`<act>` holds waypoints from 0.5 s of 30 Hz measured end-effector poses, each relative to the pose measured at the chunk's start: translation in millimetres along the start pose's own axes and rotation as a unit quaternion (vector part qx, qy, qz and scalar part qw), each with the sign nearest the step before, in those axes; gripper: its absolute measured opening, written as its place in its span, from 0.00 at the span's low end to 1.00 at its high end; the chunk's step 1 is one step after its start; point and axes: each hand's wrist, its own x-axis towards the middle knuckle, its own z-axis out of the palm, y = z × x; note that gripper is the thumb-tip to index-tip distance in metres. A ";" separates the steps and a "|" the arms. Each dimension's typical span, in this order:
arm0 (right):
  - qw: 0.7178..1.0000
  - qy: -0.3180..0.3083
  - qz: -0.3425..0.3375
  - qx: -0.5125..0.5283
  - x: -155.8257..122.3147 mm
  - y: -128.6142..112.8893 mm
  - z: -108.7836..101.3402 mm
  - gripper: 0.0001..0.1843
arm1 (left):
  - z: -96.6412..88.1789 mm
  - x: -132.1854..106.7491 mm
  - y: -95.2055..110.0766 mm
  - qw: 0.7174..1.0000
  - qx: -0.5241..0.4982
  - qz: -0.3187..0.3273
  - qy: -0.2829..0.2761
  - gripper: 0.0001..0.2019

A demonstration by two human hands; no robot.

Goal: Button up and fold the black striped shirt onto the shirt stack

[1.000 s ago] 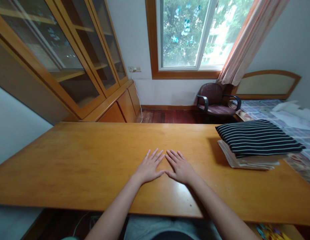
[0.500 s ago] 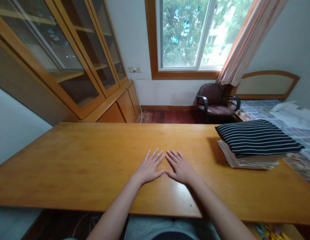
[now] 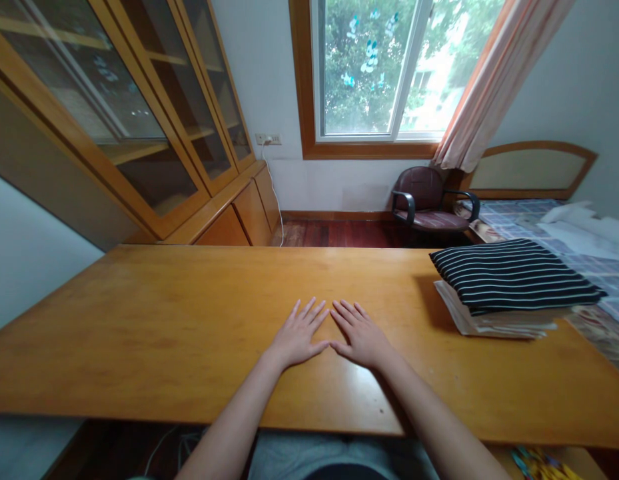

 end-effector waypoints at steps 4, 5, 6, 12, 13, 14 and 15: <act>0.999 0.024 0.006 0.021 -1.6 -0.7 -2.9 0.36 | 2.9 -1.0 -2.1 1.000 -0.009 0.007 0.024 0.36; 0.999 0.035 0.012 0.030 -2.3 -0.9 -4.1 0.33 | 4.2 -1.4 -3.6 0.999 -0.017 0.006 0.037 0.33; 0.998 0.048 0.018 0.040 -3.0 -1.1 -5.4 0.31 | 5.6 -2.0 -6.0 0.998 -0.028 -0.001 0.056 0.30; 0.988 0.114 0.048 0.088 -4.1 -0.9 -8.3 0.22 | 10.1 -11.8 -52.2 0.957 -0.072 -0.135 0.248 0.04; 0.988 0.116 0.048 0.090 -3.8 -0.5 -7.9 0.21 | 9.0 -15.2 -65.5 0.949 -0.058 -0.158 0.268 0.05; 0.988 0.116 0.047 0.089 -3.5 -0.2 -7.5 0.21 | 7.3 -19.1 -79.9 0.940 -0.037 -0.188 0.282 0.06; 0.988 0.115 0.045 0.088 -3.2 0.0 -7.1 0.21 | 5.4 -23.3 -94.9 0.932 -0.015 -0.219 0.288 0.06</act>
